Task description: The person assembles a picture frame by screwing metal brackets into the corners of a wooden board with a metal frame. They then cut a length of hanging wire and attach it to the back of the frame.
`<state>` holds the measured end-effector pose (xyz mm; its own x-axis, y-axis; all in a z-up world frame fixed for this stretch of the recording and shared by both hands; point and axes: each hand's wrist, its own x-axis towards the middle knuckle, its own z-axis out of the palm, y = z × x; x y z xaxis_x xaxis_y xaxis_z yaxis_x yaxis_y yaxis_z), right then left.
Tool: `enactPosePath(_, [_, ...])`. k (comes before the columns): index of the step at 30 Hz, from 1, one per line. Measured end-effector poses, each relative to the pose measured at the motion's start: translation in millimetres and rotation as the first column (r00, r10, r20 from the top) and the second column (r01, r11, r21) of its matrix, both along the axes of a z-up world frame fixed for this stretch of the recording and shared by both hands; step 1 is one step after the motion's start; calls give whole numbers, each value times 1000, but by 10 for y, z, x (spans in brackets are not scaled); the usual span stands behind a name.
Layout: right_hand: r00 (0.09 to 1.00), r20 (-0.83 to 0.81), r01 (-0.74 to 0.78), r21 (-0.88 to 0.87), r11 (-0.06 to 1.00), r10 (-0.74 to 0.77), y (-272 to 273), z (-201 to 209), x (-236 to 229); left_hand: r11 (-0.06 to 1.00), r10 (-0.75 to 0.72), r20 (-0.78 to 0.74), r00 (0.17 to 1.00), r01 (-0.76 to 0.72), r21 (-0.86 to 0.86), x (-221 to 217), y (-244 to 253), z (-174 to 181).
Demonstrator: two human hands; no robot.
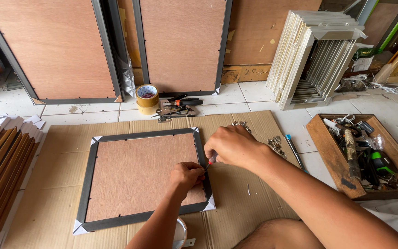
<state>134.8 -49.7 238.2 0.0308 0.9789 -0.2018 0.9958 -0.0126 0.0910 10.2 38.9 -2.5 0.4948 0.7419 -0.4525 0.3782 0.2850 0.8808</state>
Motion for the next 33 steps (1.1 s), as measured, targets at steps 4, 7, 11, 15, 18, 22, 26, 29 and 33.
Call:
enactPosePath(4, [1000,-20,-6,-26,1000,6,93,-151,5,1000,-10,35,999,10,-2,-3,8,-23])
enactPosePath(7, [991,-128,25,-58,998,-32,122,-192,9,997,-40,-8,999,40,72,5,41,-36])
enactPosePath(11, [975,-211,53,-49,997,-62,-36,43,52,999,-49,94,994,51,-16,-93,13,-51])
enactPosePath(15, [960,-226,171,-8,985,-168,-192,229,180,993,-118,107,987,119,2,-21,114,-63])
enactPosePath(18, [954,-206,223,1,975,-218,-194,150,226,990,-141,74,987,139,38,-57,92,221])
enactPosePath(22, [925,-152,347,-30,938,-347,-302,249,110,986,-160,-73,984,164,40,119,208,-49])
enactPosePath(26, [610,-587,684,52,727,-532,-470,-309,521,962,133,202,970,-78,-261,110,262,-283])
enactPosePath(29, [63,-906,860,-164,483,-420,-587,-876,368,932,223,317,922,-106,-347,-215,84,114])
enactPosePath(33, [-500,-829,736,-560,382,-251,-738,-1083,-332,918,260,347,901,-119,-378,-669,16,342])
